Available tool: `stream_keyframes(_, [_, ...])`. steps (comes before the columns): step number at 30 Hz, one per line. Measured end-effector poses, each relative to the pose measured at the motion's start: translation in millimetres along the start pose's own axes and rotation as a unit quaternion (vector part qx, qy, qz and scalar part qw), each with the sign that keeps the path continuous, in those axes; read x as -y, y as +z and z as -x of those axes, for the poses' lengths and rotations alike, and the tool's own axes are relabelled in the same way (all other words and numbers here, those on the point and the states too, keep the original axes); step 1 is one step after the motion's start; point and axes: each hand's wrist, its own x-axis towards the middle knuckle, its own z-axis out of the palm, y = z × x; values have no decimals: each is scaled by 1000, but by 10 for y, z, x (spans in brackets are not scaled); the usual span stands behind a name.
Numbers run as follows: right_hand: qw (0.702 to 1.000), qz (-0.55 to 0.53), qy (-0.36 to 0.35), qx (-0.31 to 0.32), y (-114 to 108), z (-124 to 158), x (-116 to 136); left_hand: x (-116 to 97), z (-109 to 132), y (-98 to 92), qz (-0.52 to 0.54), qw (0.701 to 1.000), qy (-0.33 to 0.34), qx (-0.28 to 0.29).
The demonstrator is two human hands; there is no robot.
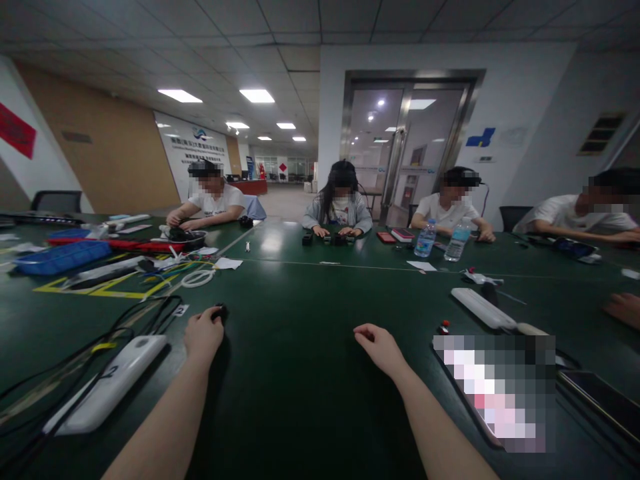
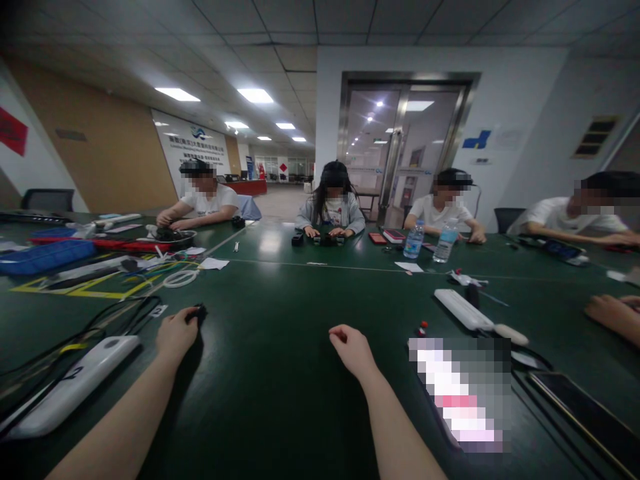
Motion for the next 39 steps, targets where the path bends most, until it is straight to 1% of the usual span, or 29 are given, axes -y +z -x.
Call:
stream_keyframes(4, [1000, -3, 5, 2, 0, 2, 7, -32, 16, -26, -4, 1000, -16, 7])
stream_keyframes(7, [1000, -3, 2, 1, 13, -17, -15, -47, 23, -35, 1, 1000, -25, 2])
stream_keyframes(12, [1000, -5, 2, -1, 29, -45, -55, -36, 13, -24, 1, 1000, -21, -5])
stream_keyframes(20, [1000, -5, 8, 0, 30, -39, -50, -27, -5, -30, -13, 999, -12, 28])
stream_keyframes(26, [1000, -8, -4, -2, 24, -23, -30, -19, 3, -20, -10, 1000, -8, 15])
stream_keyframes(34, [1000, -6, 0, -1, 19, -19, -17, -4, -20, -14, -15, 999, -6, 28])
stream_keyframes(39, [1000, -10, 6, 4, 12, -9, -8, -5, -20, -15, -9, 1000, -7, 24])
